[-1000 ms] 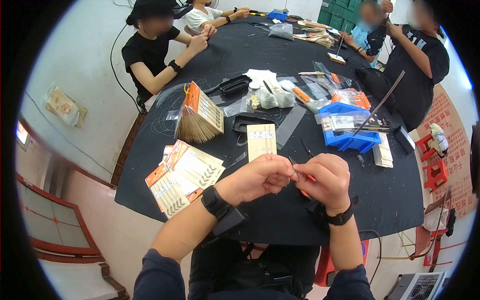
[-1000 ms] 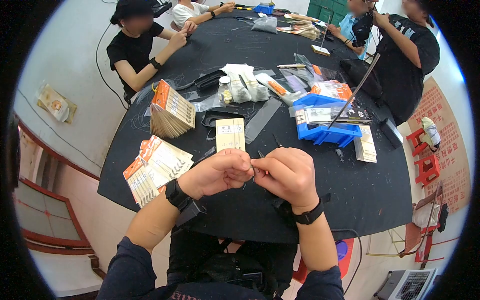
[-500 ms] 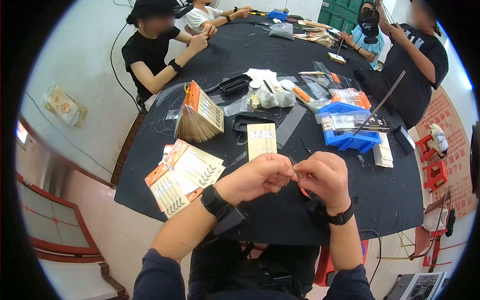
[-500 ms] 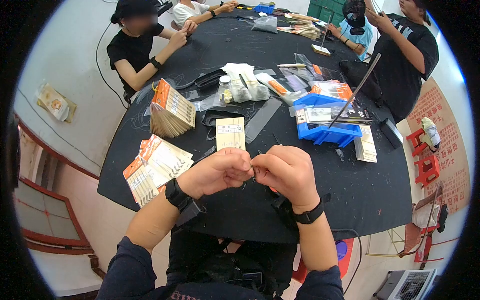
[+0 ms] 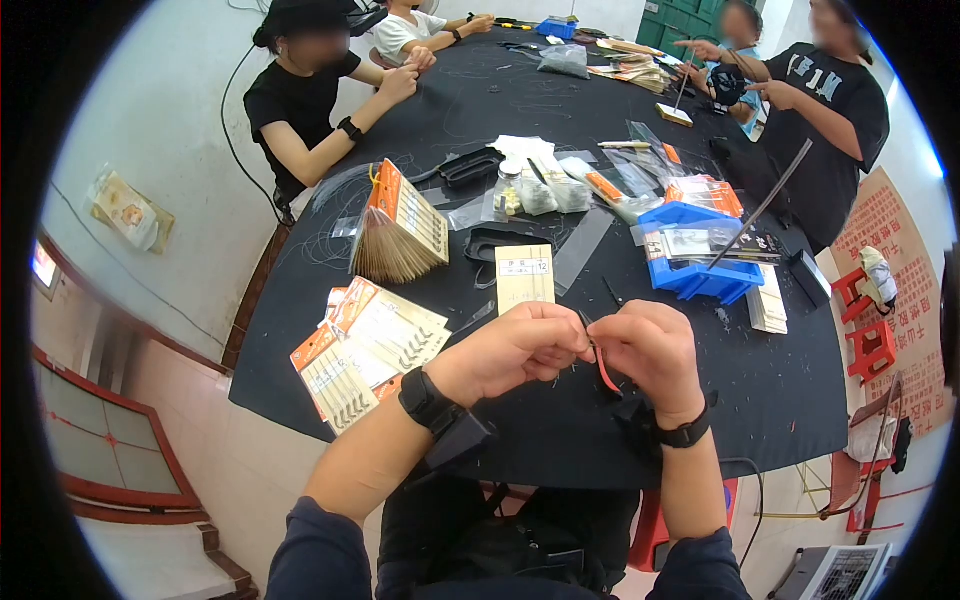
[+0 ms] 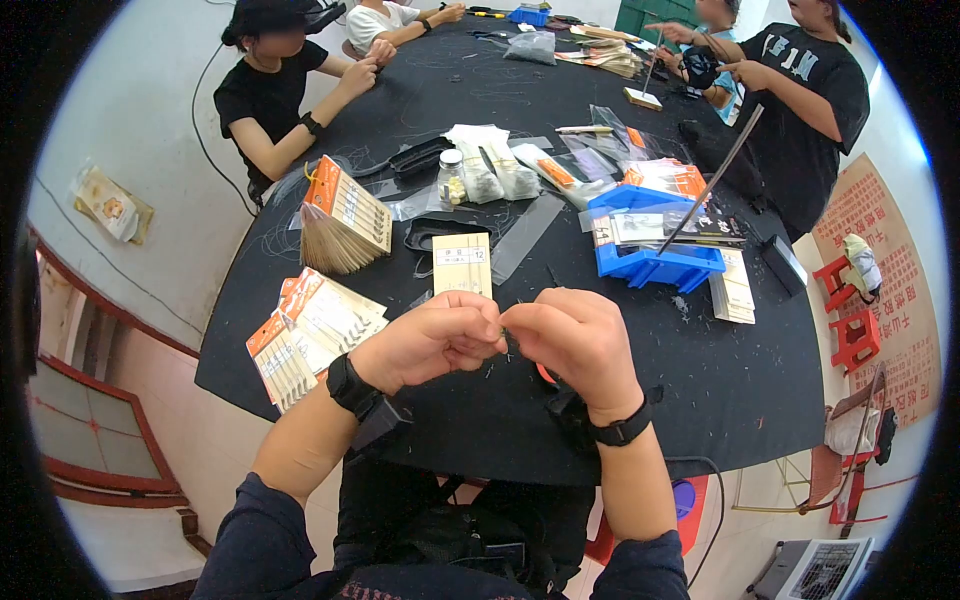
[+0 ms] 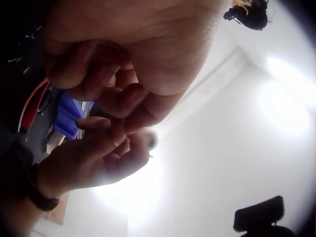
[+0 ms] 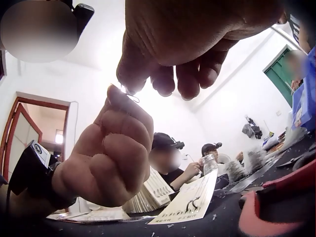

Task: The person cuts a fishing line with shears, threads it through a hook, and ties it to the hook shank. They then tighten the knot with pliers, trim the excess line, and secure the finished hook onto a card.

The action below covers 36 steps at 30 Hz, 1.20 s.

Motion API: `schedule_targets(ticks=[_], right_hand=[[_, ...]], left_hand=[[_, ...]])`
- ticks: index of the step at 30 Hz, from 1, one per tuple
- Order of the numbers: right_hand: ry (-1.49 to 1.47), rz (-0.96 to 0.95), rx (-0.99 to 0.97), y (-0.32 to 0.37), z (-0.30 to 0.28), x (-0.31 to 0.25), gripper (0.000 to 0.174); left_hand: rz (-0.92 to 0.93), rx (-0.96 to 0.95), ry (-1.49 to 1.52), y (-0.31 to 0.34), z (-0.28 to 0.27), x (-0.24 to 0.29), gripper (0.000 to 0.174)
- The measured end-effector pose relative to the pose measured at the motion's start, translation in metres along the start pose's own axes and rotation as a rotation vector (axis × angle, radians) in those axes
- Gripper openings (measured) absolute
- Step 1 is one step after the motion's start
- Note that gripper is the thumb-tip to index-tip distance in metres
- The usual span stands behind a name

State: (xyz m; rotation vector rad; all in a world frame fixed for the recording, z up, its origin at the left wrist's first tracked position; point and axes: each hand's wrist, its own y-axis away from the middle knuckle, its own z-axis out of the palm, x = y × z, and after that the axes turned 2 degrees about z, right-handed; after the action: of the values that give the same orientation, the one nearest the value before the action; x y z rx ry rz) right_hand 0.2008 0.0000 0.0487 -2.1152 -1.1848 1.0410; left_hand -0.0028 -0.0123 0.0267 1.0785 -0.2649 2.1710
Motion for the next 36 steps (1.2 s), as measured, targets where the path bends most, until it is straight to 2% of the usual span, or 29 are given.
schedule_targets(ticks=[4,7,9,11,23,26,36], right_hand=[[-0.146,0.168,0.021,0.002,-0.002,-0.001,0.017],[-0.328,0.387,-0.052,0.002,-0.012,0.003,0.020],[-0.503,0.414,-0.152,0.002,-0.016,0.009,0.027],[-0.611,0.413,-0.271,0.002,-0.017,0.012,0.038],[-0.640,0.466,-0.236,0.003,-0.013,0.008,0.016],[-0.652,0.418,-0.224,0.005,-0.011,0.012,0.012],[-0.712,0.475,-0.209,0.006,-0.010,0.012,0.013]], left_hand=[[0.004,0.044,-0.063,-0.002,0.001,-0.003,0.010],[0.035,0.045,-0.071,-0.002,-0.002,-0.004,0.009],[0.063,0.036,-0.073,-0.003,-0.006,-0.006,0.008],[0.071,0.033,-0.072,-0.002,-0.006,-0.006,0.008],[0.108,-0.001,-0.073,-0.001,-0.005,-0.004,0.006],[0.112,-0.003,-0.076,-0.001,-0.005,-0.004,0.007],[0.146,0.018,-0.140,-0.001,-0.005,-0.004,0.009]])
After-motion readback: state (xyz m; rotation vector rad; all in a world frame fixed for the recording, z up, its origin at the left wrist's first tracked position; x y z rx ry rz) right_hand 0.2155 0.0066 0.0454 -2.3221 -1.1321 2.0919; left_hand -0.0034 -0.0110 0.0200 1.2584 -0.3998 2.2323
